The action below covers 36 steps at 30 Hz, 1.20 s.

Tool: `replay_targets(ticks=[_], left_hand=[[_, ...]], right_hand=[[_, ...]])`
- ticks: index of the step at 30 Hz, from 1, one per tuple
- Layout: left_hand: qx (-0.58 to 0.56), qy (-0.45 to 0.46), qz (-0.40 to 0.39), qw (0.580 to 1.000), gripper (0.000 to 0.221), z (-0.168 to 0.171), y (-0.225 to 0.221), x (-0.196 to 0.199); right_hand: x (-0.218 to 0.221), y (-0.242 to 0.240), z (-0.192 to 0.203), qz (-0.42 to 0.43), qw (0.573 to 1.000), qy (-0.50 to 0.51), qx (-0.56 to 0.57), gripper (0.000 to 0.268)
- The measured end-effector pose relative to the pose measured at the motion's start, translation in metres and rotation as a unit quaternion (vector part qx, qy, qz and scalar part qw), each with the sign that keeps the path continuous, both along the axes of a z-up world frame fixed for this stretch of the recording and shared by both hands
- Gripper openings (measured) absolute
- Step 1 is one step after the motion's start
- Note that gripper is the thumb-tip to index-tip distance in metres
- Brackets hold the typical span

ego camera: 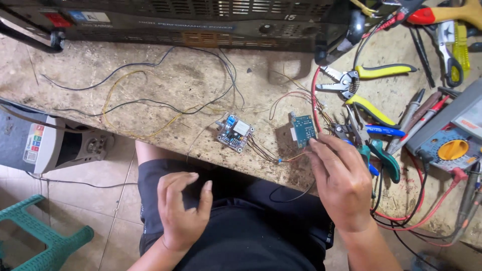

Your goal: Soldering electronic components and wires onto a circuit board using a soldering iron and pliers at a repair bench.

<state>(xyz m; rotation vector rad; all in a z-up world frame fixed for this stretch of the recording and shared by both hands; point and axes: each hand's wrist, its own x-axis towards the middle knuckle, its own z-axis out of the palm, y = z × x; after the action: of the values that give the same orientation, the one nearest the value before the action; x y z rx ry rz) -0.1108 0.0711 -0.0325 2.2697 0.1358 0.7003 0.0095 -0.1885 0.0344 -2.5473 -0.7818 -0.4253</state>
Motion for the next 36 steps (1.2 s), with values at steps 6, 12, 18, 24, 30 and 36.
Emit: replay_targets(ticks=[6,12,18,24,30,36], left_hand=[[0.003,0.157,-0.023,0.987,0.018,-0.042,0.024,-0.017],[-0.008,0.069,-0.012,0.998,0.008,-0.023,0.011,-0.006],[0.112,-0.037,0.045,0.992,0.028,0.027,0.028,0.046],[0.209,0.028,0.052,0.976,0.016,0.028,0.033,0.079],[0.271,0.073,0.037,0.959,0.019,0.010,0.031,0.095],[0.233,0.177,0.052,0.955,0.017,0.018,0.047,0.088]], right_hand=[[-0.022,-0.007,0.013,-0.014,1.000,-0.016,0.021,0.022],[-0.048,-0.037,0.035,-0.133,0.989,-0.050,0.051,0.010],[-0.047,-0.112,0.013,-0.279,0.936,-0.139,0.162,0.007],[-0.044,-0.159,-0.019,-0.395,0.800,-0.087,0.444,0.012],[-0.053,-0.166,-0.011,-0.444,0.692,0.030,0.568,0.005],[-0.063,-0.174,-0.011,-0.469,0.677,0.038,0.566,0.009]])
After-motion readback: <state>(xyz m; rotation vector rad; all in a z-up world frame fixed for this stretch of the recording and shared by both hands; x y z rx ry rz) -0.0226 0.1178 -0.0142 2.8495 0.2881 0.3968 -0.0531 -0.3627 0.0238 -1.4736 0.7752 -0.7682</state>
